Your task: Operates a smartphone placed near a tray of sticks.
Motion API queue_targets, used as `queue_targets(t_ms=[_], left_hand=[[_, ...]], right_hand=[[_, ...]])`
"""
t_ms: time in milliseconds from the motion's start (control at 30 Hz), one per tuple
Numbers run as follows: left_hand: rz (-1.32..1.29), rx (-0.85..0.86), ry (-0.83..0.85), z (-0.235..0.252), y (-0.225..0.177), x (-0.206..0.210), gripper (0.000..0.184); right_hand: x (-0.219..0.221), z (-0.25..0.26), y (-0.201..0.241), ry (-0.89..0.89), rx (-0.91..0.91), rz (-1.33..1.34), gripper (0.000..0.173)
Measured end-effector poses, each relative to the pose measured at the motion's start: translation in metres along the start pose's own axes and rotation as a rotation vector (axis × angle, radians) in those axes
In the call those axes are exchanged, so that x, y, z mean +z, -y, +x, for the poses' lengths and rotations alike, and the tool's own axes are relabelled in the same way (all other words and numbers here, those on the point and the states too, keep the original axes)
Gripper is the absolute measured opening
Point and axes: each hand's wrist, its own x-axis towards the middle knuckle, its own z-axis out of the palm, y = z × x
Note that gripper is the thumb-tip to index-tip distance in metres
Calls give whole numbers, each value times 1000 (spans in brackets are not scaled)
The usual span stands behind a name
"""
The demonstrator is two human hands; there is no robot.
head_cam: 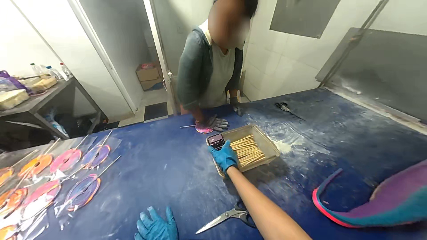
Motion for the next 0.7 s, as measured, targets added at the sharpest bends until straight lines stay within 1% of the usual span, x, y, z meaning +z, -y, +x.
queue_targets(t_ms=[67,100,133,233,300,433,533,700], left_hand=[[5,-1,9,1,0,3,86],[7,2,9,1,0,5,86],[14,8,11,1,0,7,85],[44,31,61,-2,0,8,85],[45,50,60,0,-1,5,86],[37,102,31,0,0,9,86],[40,152,-32,1,3,22,87],[56,194,34,2,-1,9,88]], right_hand=[[10,-11,6,-53,-31,-70,144],[13,-14,7,-66,-43,-128,149],[15,-14,9,-76,-41,-166,149],[18,-5,9,-74,63,-144,140],[17,-2,9,-71,113,-105,135],[18,-2,9,-97,104,-112,130],[19,-2,8,-97,94,-128,124],[16,-1,8,-76,87,-151,118]])
